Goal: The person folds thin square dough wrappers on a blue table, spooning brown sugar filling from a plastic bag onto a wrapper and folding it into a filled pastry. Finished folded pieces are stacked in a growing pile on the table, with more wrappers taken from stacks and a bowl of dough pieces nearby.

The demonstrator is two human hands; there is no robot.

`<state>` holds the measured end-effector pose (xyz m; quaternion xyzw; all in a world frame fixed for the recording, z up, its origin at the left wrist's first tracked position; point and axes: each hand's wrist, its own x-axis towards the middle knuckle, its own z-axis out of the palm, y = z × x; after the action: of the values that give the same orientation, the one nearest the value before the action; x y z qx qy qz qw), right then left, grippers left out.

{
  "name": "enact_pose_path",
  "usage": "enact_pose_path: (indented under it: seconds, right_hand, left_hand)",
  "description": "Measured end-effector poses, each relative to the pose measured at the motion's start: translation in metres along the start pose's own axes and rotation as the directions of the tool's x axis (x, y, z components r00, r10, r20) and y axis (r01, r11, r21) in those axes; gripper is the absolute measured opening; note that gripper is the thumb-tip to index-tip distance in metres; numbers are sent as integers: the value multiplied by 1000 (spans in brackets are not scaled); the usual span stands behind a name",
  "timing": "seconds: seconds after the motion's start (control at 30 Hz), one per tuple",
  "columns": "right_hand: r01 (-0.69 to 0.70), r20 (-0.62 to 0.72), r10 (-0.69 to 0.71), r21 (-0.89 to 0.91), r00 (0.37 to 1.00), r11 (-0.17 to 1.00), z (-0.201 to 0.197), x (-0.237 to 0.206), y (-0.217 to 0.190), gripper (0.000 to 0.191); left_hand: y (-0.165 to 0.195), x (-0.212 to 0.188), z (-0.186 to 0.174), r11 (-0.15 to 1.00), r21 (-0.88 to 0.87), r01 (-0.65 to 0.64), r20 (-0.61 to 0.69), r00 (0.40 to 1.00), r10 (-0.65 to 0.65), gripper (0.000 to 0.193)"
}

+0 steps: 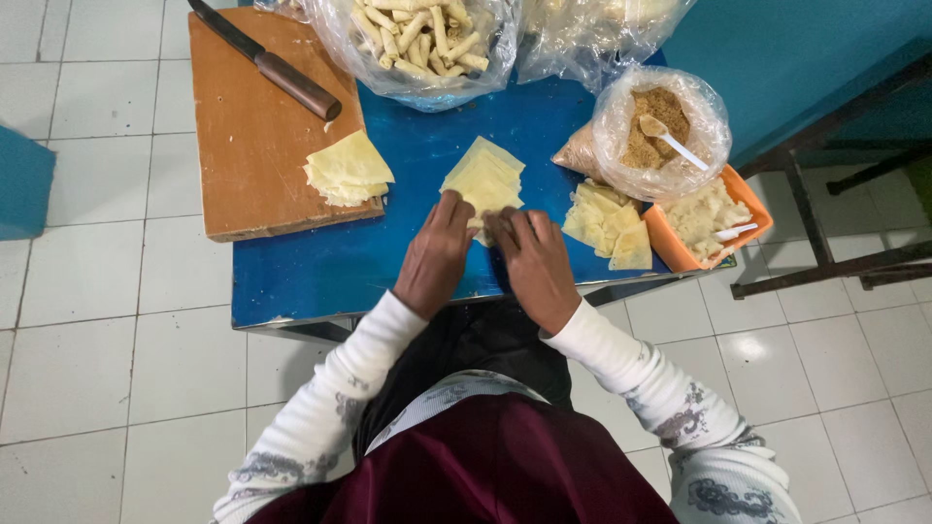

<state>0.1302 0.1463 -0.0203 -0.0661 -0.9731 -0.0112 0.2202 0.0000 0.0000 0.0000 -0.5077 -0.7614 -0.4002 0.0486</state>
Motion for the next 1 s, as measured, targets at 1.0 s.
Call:
enact_pose_path:
  seconds: [1.0]
  right_hand:
    - [124,-217,131,855,967,503,-92,200,69,42]
  left_hand:
    - [29,-23,-7,970,217,-111,-15,993,117,41]
